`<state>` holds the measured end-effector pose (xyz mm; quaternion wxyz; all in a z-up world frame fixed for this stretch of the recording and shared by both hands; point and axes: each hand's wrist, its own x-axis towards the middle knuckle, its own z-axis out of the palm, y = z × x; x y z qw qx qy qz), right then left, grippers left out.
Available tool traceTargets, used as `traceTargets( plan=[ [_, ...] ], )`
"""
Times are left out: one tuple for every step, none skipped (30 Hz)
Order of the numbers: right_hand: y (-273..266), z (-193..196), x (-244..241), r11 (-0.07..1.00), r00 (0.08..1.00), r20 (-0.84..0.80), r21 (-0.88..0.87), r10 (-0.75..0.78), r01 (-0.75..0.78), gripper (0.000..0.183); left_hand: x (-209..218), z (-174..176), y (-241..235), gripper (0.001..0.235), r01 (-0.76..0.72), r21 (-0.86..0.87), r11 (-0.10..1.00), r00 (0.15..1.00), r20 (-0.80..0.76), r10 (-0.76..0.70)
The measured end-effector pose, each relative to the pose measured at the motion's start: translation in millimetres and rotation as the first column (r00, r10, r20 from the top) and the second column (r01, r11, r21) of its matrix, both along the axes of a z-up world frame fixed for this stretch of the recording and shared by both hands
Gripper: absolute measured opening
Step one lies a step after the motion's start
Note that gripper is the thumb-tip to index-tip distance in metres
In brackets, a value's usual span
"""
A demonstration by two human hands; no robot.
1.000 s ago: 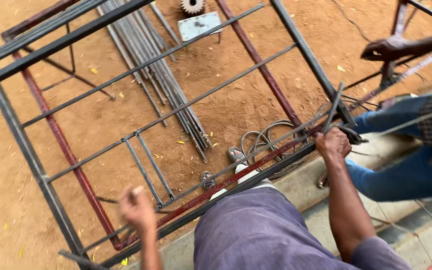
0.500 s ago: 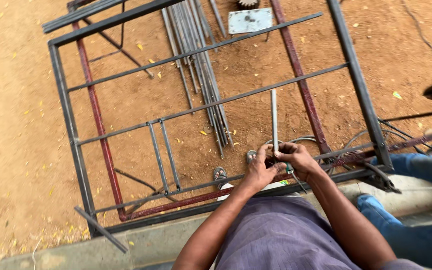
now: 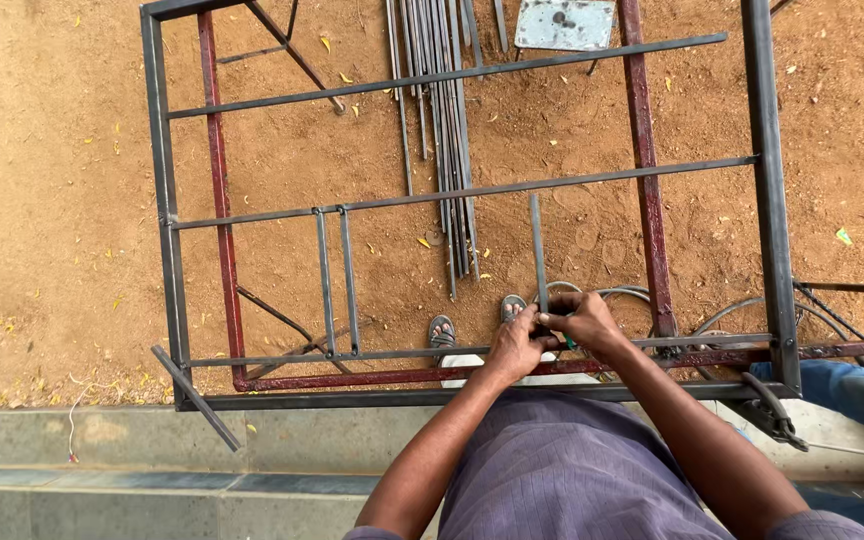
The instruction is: The person welds a metal frame structure using a handheld welding torch, creating bright sparks at the joints. They measure the frame with a tape measure to ensure alignment and fit before welding additional metal bars into the grid.
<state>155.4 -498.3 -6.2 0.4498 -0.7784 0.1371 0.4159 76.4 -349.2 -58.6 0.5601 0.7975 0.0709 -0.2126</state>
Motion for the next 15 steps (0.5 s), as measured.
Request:
traceTargets(
  plan=[
    [1, 3, 1, 1.0, 1.0, 0.0, -0.005, 0.03, -0.03, 0.031, 0, 2, 0, 0.061, -0.001, -0.062, 0.998, 0.999, -0.046, -0.002],
    [1, 4, 3, 0.998, 0.998, -0.001, -0.011, 0.06, -0.06, 0.032, 4, 3, 0, 0.063, -0.03, -0.041, 0.999, 0.999, -0.043, 0.028],
    [3, 3, 4, 0.997, 0.996, 0.037, -0.003, 0.078, -0.078, 0.032, 5, 4, 1, 0.065, -0.058, -0.019, 0.998, 0.997, -0.044, 0.057],
    [4, 0, 5, 0.995, 0.993, 0.074, 0.004, 0.095, -0.096, 0.032, 3, 5, 1, 0.067, -0.085, 0.004, 0.996, 0.995, -0.043, 0.085],
    [6, -3, 8, 0.993, 0.986, 0.12, 0.012, 0.113, -0.115, 0.032, 4, 6, 2, 0.069, -0.074, 0.021, 0.997, 0.996, -0.046, 0.075],
    [6, -7, 8, 0.994, 0.989, 0.108, 0.018, 0.104, -0.106, 0.033, 4, 6, 4, 0.072, -0.064, 0.038, 0.997, 0.997, -0.049, 0.065],
    [5, -9, 6, 0.995, 0.991, 0.094, 0.021, 0.094, -0.096, 0.033, 2, 7, 3, 0.074, -0.052, 0.052, 0.997, 0.997, -0.054, 0.055],
    [4, -12, 5, 0.996, 0.993, 0.079, 0.023, 0.084, -0.086, 0.034, 1, 7, 3, 0.074, -0.043, 0.067, 0.997, 0.996, -0.072, 0.048],
    [3, -15, 4, 0.996, 0.991, 0.101, 0.021, 0.089, -0.092, 0.033, 2, 7, 2, 0.073, -0.038, 0.08, 0.996, 0.995, -0.088, 0.045],
    [2, -17, 3, 0.995, 0.988, 0.123, 0.018, 0.094, -0.097, 0.032, 3, 6, 1, 0.073, -0.031, 0.092, 0.995, 0.994, -0.103, 0.041],
    [2, -19, 2, 0.995, 0.985, 0.142, 0.016, 0.1, -0.103, 0.032, 3, 5, 2, 0.074, -0.035, 0.084, 0.996, 0.995, -0.094, 0.043],
    [1, -21, 3, 0.991, 0.976, 0.169, 0.0, 0.134, -0.136, 0.031, 3, 4, 3, 0.074, -0.039, 0.076, 0.996, 0.995, -0.084, 0.045],
    [-2, -22, 3, 0.985, 0.967, 0.189, -0.016, 0.169, -0.169, 0.031, -1, 2, 4, 0.075, -0.042, 0.067, 0.997, 0.996, -0.081, 0.047],
    [-4, -25, 5, 0.979, 0.956, 0.209, -0.032, 0.204, -0.202, 0.031, 2, -2, 4, 0.073, -0.051, 0.049, 0.998, 0.998, -0.029, 0.052],
    [-6, -26, 2, 0.97, 0.933, 0.265, -0.061, 0.243, -0.235, 0.034, 0, -6, 4, 0.072, -0.057, 0.027, 0.998, 0.998, 0.002, 0.057]
  ],
)
